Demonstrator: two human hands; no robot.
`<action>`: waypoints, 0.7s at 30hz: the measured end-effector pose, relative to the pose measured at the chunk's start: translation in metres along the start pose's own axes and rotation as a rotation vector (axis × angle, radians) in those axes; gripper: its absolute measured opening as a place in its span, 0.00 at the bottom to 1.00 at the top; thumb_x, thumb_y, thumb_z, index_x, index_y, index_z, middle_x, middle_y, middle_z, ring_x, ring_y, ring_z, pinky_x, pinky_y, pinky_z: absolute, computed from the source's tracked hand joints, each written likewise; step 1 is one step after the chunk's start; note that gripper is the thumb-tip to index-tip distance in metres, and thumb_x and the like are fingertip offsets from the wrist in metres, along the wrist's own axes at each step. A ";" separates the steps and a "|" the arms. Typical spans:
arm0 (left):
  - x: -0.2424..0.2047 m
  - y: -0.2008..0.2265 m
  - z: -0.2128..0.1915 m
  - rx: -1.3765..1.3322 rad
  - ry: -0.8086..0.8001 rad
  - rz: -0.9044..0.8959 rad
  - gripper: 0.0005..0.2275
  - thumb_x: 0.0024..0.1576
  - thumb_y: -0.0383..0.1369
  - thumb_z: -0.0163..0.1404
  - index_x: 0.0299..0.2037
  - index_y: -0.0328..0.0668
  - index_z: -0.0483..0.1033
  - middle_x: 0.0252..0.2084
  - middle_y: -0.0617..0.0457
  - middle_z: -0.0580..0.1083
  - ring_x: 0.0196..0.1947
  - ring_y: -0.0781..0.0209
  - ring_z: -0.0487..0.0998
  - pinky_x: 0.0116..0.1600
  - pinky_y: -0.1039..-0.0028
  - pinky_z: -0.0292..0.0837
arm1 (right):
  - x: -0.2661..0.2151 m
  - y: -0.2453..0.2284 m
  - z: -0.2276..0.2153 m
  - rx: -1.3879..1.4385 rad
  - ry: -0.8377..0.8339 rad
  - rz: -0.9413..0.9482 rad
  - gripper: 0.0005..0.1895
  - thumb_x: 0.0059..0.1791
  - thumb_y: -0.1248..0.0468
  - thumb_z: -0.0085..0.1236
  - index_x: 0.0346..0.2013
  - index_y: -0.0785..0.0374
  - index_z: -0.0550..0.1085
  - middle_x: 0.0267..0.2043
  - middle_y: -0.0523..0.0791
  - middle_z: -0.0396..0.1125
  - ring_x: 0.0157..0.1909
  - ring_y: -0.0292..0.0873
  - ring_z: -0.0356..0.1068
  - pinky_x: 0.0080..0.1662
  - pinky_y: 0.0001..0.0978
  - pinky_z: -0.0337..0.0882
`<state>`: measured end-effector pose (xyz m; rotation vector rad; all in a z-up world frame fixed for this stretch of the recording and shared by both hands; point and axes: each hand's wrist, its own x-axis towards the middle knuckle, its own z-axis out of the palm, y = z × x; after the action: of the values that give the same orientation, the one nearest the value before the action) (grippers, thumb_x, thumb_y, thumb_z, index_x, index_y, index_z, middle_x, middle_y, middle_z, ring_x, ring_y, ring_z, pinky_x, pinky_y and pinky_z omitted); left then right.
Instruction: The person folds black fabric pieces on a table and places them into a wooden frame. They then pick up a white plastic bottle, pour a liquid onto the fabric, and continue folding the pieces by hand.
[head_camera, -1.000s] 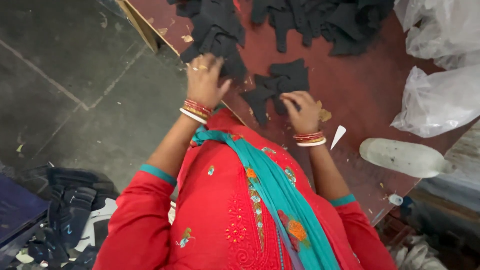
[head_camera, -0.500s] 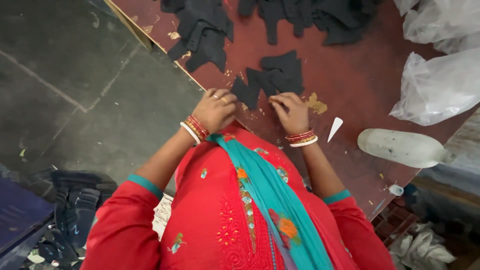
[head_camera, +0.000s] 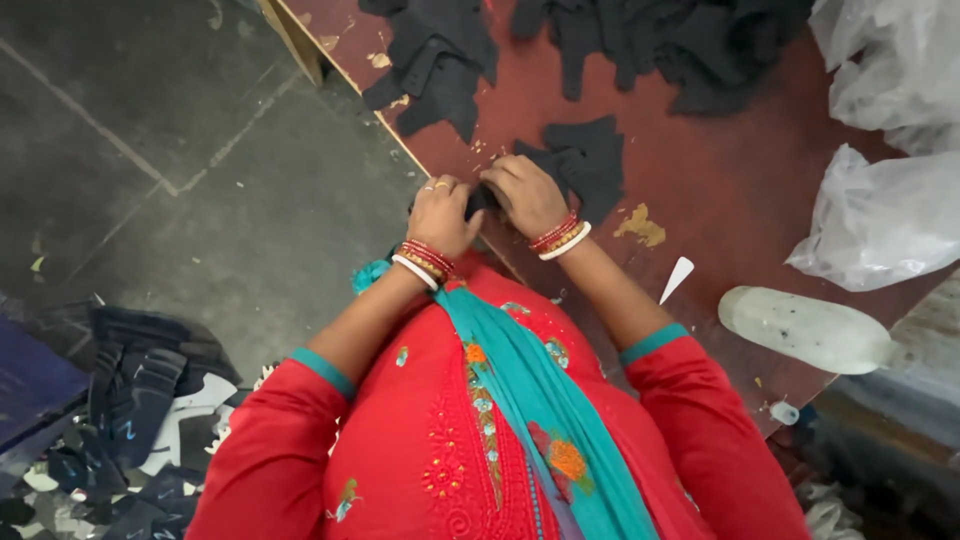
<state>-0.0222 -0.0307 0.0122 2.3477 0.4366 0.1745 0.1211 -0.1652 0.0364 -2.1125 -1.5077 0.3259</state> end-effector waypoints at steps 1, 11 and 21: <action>0.000 0.000 0.001 0.000 -0.001 -0.002 0.17 0.50 0.37 0.61 0.45 0.34 0.78 0.45 0.40 0.74 0.49 0.39 0.73 0.55 0.55 0.69 | -0.006 -0.002 -0.002 0.001 -0.001 0.000 0.09 0.51 0.68 0.58 0.46 0.64 0.75 0.47 0.49 0.69 0.51 0.55 0.69 0.52 0.44 0.70; 0.029 -0.023 -0.010 0.117 0.018 0.101 0.18 0.50 0.39 0.61 0.44 0.33 0.76 0.46 0.35 0.73 0.50 0.37 0.73 0.56 0.52 0.68 | -0.098 0.010 -0.062 0.041 0.251 0.346 0.08 0.50 0.68 0.60 0.44 0.61 0.79 0.46 0.48 0.72 0.49 0.52 0.73 0.52 0.41 0.73; 0.058 0.038 0.067 0.191 0.022 0.322 0.23 0.48 0.42 0.63 0.48 0.35 0.71 0.48 0.37 0.72 0.50 0.39 0.72 0.52 0.54 0.69 | -0.136 0.014 -0.070 -0.159 0.488 0.456 0.07 0.50 0.68 0.65 0.43 0.61 0.82 0.44 0.45 0.75 0.47 0.47 0.76 0.55 0.41 0.71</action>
<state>0.0582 -0.0787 -0.0102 2.5958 0.0848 0.3227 0.1180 -0.3144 0.0733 -2.4215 -0.7922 -0.1561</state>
